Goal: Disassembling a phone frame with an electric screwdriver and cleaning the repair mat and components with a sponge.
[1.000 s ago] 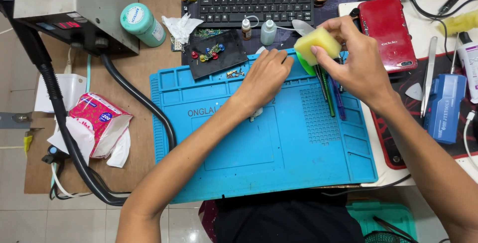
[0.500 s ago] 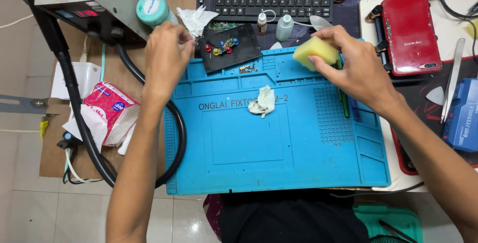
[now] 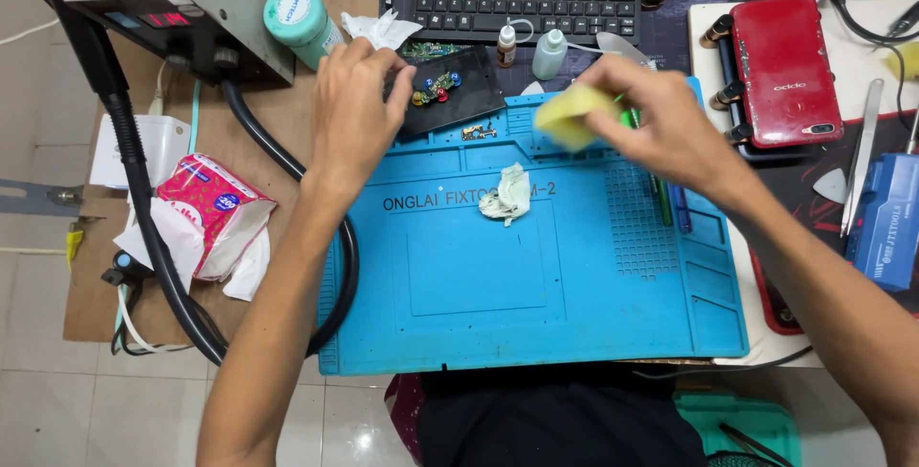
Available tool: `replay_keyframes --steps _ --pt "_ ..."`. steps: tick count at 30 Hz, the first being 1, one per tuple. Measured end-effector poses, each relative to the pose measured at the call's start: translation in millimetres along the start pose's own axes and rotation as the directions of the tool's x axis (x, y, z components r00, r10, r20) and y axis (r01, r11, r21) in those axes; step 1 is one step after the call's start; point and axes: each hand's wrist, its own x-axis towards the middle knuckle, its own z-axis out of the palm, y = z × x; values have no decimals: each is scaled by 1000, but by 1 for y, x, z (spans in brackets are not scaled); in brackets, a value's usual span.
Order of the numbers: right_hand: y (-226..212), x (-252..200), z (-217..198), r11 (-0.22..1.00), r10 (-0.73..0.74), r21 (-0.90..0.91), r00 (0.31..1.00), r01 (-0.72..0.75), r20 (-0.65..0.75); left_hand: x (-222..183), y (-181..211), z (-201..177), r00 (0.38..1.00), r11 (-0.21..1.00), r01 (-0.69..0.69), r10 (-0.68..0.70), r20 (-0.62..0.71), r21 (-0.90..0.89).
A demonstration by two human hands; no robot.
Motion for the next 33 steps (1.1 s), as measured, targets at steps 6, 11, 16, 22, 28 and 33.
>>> replay_keyframes --steps 6,11,16,22,28,33 --pt "26 -6 26 867 -1 -498 1000 0 -1 11 27 14 996 975 -46 61 62 -219" --pt "-2 -3 20 998 12 63 1000 -14 22 16 55 23 991 958 -71 99 91 -277" --pt "14 -3 19 963 -139 -247 986 112 -97 20 64 27 988 936 -79 119 97 -343" --pt "11 -7 19 923 21 383 999 -30 28 15 75 42 968 913 -58 151 201 -405" --pt "21 -14 26 855 -189 -496 982 152 -26 20 77 46 958 903 -69 179 224 -425" --pt "7 -24 5 992 -72 -111 992 60 -105 19 79 48 944 905 -53 183 273 -423"
